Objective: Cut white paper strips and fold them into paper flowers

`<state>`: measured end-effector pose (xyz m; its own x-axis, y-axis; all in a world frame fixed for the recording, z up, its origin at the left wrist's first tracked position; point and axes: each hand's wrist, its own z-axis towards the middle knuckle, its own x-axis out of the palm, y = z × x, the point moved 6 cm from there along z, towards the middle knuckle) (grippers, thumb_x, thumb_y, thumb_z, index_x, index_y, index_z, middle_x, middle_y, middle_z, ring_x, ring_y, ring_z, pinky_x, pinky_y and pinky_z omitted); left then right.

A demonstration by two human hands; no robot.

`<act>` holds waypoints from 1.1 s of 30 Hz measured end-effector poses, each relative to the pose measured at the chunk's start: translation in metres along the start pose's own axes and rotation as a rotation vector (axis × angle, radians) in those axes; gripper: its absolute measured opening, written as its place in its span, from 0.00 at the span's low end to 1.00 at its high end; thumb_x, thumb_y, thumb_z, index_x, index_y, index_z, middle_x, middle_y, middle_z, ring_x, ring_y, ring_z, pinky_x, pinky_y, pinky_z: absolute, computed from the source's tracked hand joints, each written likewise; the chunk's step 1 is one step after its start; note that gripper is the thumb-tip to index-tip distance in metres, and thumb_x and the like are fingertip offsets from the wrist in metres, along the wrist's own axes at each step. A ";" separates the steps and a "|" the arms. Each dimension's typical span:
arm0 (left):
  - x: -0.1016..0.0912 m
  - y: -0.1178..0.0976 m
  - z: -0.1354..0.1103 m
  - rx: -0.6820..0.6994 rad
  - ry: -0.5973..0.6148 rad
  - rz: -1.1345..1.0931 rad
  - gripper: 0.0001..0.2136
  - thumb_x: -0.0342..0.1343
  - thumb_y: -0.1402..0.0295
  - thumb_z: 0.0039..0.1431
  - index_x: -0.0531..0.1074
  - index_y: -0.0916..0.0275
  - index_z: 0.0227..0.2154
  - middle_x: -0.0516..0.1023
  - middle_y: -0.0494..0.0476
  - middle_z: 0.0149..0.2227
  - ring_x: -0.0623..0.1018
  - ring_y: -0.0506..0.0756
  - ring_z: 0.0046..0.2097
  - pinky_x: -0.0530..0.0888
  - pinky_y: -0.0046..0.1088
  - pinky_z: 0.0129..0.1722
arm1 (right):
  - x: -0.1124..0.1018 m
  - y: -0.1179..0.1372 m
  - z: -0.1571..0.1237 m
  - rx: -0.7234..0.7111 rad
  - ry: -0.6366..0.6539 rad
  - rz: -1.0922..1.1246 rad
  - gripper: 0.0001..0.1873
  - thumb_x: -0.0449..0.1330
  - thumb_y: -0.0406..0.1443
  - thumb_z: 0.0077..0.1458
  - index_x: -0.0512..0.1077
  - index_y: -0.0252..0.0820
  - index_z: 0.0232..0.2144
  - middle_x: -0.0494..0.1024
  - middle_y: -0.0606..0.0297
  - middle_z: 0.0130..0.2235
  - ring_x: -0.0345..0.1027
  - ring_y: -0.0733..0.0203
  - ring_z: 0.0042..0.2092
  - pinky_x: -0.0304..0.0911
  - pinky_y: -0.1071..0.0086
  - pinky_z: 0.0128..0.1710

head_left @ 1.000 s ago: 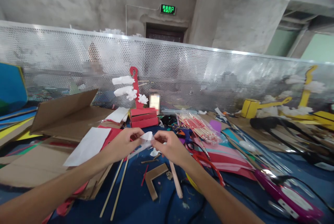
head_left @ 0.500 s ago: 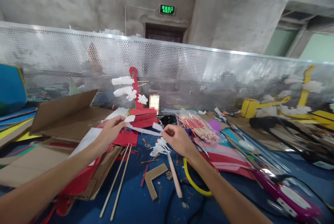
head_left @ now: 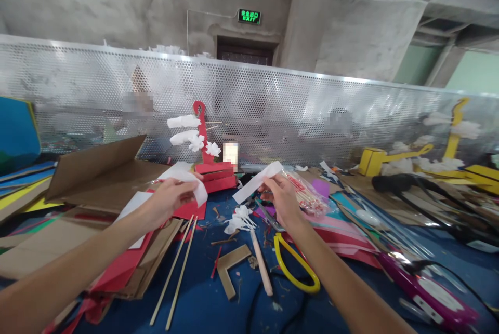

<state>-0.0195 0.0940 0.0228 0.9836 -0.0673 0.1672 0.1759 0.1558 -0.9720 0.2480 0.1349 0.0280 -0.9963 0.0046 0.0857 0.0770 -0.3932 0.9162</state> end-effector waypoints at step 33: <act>0.041 -0.020 -0.023 0.171 0.233 0.608 0.13 0.57 0.60 0.52 0.70 0.61 0.38 0.70 0.49 0.26 0.68 0.50 0.26 0.65 0.24 0.27 | 0.077 0.003 -0.059 0.062 0.671 -0.242 0.06 0.61 0.36 0.49 0.73 0.39 0.30 0.74 0.67 0.27 0.65 0.67 0.28 0.59 0.75 0.28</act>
<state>0.0166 0.0657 0.0450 0.8788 -0.1260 -0.4602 -0.3840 0.3857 -0.8389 0.1692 0.0798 0.0140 -0.7930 -0.4890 -0.3634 -0.1665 -0.3998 0.9014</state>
